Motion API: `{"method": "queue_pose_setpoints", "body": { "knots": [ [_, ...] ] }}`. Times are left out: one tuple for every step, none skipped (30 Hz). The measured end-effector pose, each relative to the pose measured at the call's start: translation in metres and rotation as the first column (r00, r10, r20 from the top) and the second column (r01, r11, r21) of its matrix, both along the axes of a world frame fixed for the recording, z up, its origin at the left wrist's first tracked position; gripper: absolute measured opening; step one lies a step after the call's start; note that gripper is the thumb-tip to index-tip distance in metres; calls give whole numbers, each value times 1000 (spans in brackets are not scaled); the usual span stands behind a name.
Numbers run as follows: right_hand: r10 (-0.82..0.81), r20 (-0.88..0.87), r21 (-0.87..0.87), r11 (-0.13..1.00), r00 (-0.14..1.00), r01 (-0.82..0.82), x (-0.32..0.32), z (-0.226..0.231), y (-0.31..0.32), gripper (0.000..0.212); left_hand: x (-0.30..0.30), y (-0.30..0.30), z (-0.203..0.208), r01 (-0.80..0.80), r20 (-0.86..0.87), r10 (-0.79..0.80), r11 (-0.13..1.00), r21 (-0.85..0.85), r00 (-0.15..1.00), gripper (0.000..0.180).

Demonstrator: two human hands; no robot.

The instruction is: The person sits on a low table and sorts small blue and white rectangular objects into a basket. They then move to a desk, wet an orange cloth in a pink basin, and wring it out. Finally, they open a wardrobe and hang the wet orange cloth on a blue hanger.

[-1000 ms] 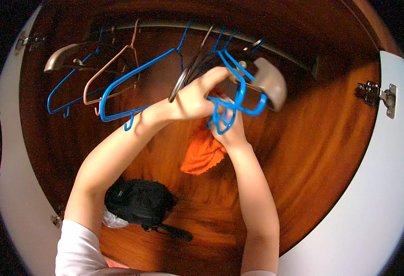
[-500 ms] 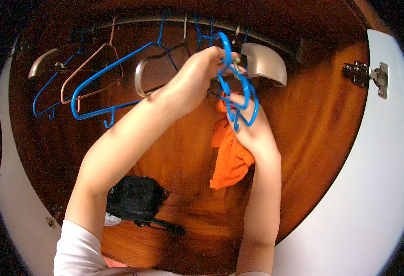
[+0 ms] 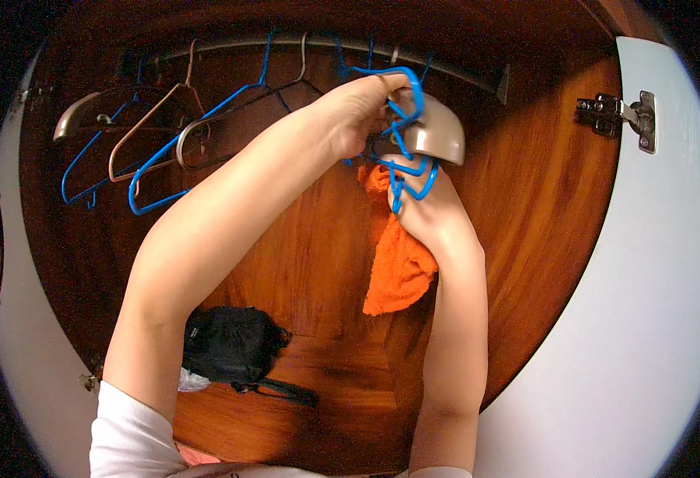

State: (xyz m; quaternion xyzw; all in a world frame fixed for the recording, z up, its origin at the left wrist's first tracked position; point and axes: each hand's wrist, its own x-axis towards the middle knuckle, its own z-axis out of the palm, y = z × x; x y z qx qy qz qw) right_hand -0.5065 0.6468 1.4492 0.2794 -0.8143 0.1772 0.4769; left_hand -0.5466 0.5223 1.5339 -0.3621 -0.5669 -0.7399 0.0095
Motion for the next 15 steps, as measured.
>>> {"method": "queue_pose_setpoints", "body": {
  "knots": [
    [-7,30,-23,1000,1000,8,-1,3,1,21,1,0,-2,32,39,-33,999,31,999,21],
    [-13,60,-46,999,998,16,-4,5,1,21,2,0,-4,61,76,-66,996,63,995,20],
    [-17,89,-69,997,996,24,-7,6,1,20,3,-2,-5,88,112,-99,991,96,989,19],
    [76,112,-209,977,991,-51,-16,5,2,16,-3,-4,-9,175,72,-184,978,117,980,18],
    [45,99,-151,988,994,-30,-14,6,-5,14,-13,-11,-10,191,50,-200,971,144,979,18],
    [16,84,-93,996,996,-8,-7,10,-16,13,-24,-18,-7,207,26,-214,963,171,976,18],
    [-14,66,-35,999,998,17,2,15,-27,12,-28,-26,-6,225,1,-230,955,196,973,18],
    [-56,84,-31,998,995,59,12,20,-36,14,-7,-38,-5,129,91,-152,968,217,984,15],
    [-47,0,55,997,999,47,6,22,-36,17,-29,-52,-2,289,-25,-290,938,190,957,15],
    [-40,-80,147,988,996,52,-2,23,-34,19,-25,-62,-4,226,-17,-228,948,225,974,17],
    [-15,-158,236,970,987,52,-8,24,-36,22,-20,-74,-5,151,-7,-154,954,259,988,19],
    [14,-121,253,967,993,17,-10,25,-41,23,-22,-86,-9,152,-18,-152,962,227,988,22],
    [68,-96,273,961,993,-39,-14,26,-48,22,-23,-100,-13,151,-31,-148,969,196,988,24],
    [121,-69,291,952,990,-96,-21,27,-54,21,-24,-114,-14,153,-8,-153,974,166,988,23],
    [173,-41,308,939,984,-152,-25,27,-62,20,-24,-125,-17,136,79,-150,977,164,986,23]
  ]
}}
